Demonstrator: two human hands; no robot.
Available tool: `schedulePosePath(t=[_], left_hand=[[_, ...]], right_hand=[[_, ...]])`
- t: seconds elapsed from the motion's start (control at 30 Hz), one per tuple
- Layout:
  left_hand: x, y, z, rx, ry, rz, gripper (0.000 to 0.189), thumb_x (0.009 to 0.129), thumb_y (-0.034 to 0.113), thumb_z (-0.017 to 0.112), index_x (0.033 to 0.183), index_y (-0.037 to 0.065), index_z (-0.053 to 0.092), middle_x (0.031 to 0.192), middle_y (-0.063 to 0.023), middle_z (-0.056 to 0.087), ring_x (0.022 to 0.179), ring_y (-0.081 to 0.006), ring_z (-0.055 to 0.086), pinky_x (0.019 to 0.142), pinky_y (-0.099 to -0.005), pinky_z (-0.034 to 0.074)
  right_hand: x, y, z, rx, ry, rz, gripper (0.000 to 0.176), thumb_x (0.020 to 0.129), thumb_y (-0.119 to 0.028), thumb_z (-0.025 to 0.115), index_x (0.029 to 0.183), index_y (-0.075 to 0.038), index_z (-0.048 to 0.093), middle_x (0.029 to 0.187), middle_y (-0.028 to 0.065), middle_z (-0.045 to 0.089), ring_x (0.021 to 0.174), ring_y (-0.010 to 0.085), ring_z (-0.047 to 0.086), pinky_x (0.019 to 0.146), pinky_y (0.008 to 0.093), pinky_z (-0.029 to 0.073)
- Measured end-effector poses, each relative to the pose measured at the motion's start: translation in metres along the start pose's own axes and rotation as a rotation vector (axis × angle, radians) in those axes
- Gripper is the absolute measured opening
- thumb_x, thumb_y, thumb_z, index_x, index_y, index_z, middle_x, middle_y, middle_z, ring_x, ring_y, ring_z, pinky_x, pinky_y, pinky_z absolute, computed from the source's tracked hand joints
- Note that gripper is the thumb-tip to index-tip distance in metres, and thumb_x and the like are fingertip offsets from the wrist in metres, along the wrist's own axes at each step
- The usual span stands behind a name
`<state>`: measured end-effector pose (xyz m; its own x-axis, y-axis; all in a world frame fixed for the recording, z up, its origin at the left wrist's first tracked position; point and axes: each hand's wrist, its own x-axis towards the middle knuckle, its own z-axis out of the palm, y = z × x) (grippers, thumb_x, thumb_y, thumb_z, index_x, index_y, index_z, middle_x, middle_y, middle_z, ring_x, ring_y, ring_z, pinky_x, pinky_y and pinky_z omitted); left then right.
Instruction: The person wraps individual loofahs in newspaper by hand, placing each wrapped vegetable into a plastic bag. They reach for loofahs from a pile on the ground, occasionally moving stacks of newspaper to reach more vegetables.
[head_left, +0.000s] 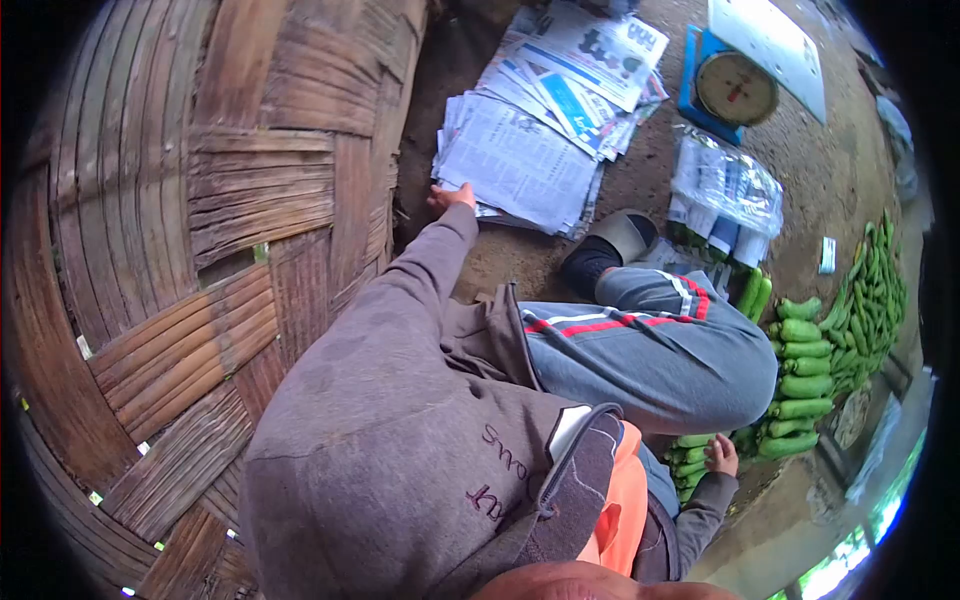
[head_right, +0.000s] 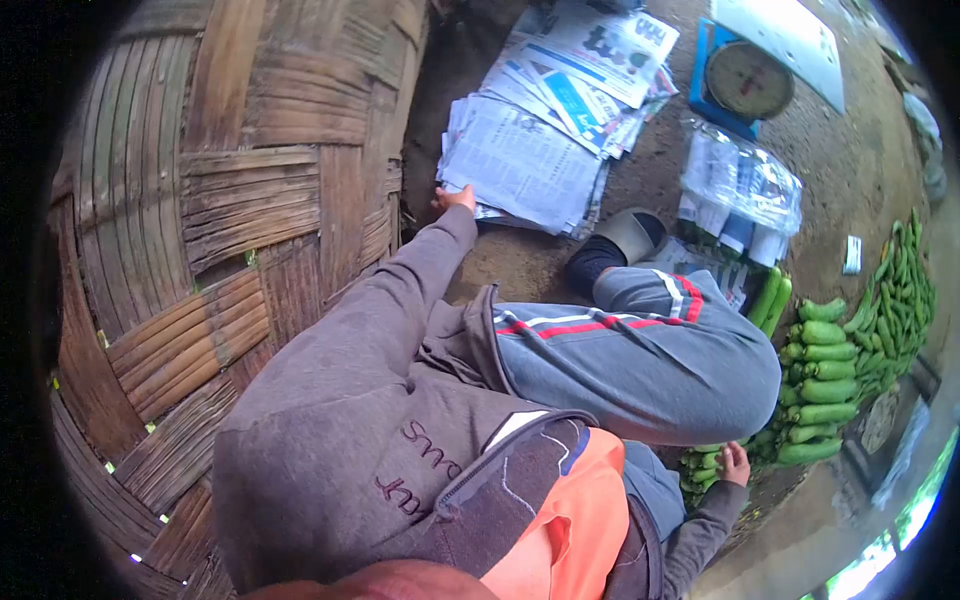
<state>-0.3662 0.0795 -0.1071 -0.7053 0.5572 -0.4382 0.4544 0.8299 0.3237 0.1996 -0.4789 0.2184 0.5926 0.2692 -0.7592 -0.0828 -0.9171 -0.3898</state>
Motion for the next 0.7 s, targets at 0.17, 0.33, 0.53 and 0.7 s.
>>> schedulePosePath(t=[0.17,0.33,0.53,0.7], left_hand=[[-0.03,0.007,0.008,-0.411,-0.071,-0.093,0.059,0.07,0.018,0.071,0.117,-0.008,0.048,0.118,-0.0281,0.057,0.111,-0.0389,0.058,0.096,-0.0422,0.046],[-0.154,0.019,0.011,-0.702,-0.387,-0.056,0.061,0.081,0.007,0.067,0.134,-0.001,0.037,0.13,-0.0212,0.052,0.12,-0.0311,0.051,0.101,-0.0391,0.04],[-0.218,0.045,-0.033,-0.016,-1.359,0.738,0.072,0.084,0.044,0.059,0.135,-0.003,0.042,0.135,-0.0264,0.048,0.126,-0.0353,0.047,0.106,-0.0407,0.036],[-0.205,0.014,-0.007,0.023,-1.48,0.854,0.079,0.09,0.062,0.045,0.142,0.003,0.039,0.148,-0.0198,0.035,0.14,-0.0315,0.028,0.115,-0.0387,0.021]], right_hand=[[0.015,-0.025,0.009,-0.072,-0.024,0.005,0.025,0.091,-0.026,0.064,0.11,-0.012,0.058,0.102,0.0034,0.067,0.08,0.0194,0.067,0.052,0.0295,0.047],[0.068,-0.031,0.003,-0.272,-0.023,0.073,0.028,0.091,-0.026,0.065,0.113,-0.011,0.057,0.106,0.0057,0.066,0.088,0.0225,0.067,0.059,0.033,0.049],[0.088,-0.084,0.022,-0.402,-0.087,0.047,0.032,0.09,-0.024,0.065,0.117,-0.008,0.057,0.111,0.009,0.064,0.096,0.0244,0.065,0.07,0.0336,0.048],[0.105,-0.126,0.03,-0.5,-0.142,-0.032,0.036,0.089,-0.022,0.065,0.12,-0.005,0.056,0.115,0.0117,0.063,0.102,0.026,0.062,0.08,0.0341,0.047]])
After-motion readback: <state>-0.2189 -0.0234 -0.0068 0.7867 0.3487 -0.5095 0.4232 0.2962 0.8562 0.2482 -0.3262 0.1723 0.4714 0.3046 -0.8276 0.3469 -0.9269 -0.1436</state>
